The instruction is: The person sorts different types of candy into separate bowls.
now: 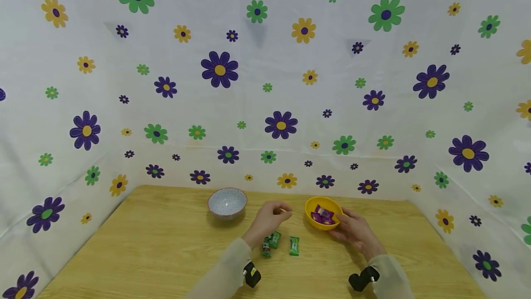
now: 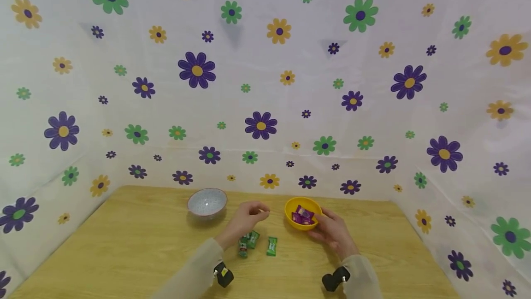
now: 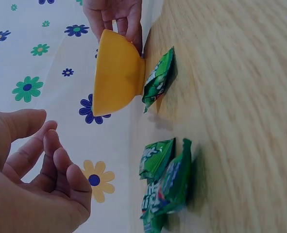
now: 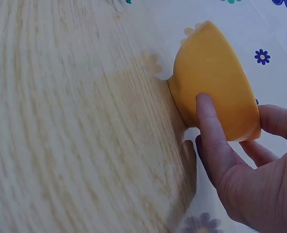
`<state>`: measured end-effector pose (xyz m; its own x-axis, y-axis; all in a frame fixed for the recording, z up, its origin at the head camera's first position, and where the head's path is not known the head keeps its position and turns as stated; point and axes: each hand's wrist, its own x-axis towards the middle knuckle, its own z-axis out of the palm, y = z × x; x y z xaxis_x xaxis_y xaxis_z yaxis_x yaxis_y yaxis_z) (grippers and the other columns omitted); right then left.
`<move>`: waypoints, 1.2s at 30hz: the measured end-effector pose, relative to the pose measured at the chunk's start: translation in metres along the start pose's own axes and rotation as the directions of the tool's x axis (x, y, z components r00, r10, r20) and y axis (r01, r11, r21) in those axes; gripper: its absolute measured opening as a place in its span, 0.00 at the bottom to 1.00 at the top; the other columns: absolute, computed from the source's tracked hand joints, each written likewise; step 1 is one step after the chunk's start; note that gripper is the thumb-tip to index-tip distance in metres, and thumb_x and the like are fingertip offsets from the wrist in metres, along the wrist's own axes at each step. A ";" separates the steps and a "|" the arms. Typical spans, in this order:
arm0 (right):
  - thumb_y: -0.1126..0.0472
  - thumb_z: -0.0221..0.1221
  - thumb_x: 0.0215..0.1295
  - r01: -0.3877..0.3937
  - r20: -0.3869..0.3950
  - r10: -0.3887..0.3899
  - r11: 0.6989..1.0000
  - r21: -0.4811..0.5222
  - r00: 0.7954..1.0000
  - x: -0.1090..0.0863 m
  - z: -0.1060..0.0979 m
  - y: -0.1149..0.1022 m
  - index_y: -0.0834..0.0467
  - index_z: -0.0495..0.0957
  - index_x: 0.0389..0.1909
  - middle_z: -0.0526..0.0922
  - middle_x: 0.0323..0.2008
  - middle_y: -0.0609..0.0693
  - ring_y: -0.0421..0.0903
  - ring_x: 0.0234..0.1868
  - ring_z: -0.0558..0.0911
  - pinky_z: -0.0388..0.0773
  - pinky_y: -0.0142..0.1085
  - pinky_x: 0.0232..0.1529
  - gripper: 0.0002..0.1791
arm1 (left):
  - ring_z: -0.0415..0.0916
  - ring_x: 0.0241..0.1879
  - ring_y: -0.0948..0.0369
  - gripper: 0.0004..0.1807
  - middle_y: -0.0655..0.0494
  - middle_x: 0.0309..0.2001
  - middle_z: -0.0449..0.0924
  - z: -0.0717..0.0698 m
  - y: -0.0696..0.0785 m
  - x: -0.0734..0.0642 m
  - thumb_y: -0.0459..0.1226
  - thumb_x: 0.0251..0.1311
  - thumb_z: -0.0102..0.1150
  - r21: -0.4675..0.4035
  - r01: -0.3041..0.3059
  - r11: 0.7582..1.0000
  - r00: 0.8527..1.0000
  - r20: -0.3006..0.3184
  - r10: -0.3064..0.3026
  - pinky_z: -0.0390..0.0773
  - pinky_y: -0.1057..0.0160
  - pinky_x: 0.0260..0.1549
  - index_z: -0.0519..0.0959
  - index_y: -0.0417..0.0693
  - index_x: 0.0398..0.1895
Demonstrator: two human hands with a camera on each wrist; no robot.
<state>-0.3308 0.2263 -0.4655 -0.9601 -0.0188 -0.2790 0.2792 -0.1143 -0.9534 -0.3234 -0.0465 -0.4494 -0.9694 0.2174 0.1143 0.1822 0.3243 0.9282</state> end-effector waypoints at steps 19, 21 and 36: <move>0.58 0.52 0.75 0.010 -0.034 -0.011 1.000 -0.015 0.999 0.000 0.000 0.001 0.61 0.50 0.76 0.57 0.71 0.71 0.64 0.65 0.72 0.83 0.43 0.49 0.35 | 0.73 0.35 0.49 0.12 0.38 0.37 0.77 -0.053 -0.022 -0.020 0.39 0.68 0.57 -0.077 -0.026 0.997 0.999 -0.032 0.024 0.76 0.60 0.31 0.81 0.41 0.48; 0.58 0.52 0.75 0.011 -0.036 -0.012 1.000 -0.015 0.999 0.000 0.000 0.001 0.61 0.50 0.76 0.57 0.71 0.71 0.65 0.65 0.72 0.83 0.43 0.49 0.35 | 0.74 0.35 0.51 0.14 0.39 0.37 0.78 -0.058 -0.023 -0.021 0.39 0.68 0.57 -0.084 -0.013 0.996 0.999 -0.038 0.010 0.77 0.58 0.31 0.80 0.40 0.49; 0.58 0.51 0.75 0.013 -0.040 -0.014 1.000 -0.021 0.999 -0.002 -0.001 -0.001 0.61 0.52 0.76 0.58 0.71 0.71 0.64 0.65 0.71 0.82 0.43 0.51 0.33 | 0.70 0.24 0.60 0.11 0.52 0.27 0.76 -0.082 -0.031 -0.027 0.37 0.68 0.57 -0.175 0.038 0.984 0.972 -0.224 -0.077 0.74 0.64 0.22 0.81 0.37 0.44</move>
<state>-0.3294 0.2276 -0.4638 -0.9626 0.0226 -0.2700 0.2669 -0.0940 -0.9591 -0.3162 -0.1377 -0.4523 -0.9927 -0.0196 0.1186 0.1138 0.1662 0.9795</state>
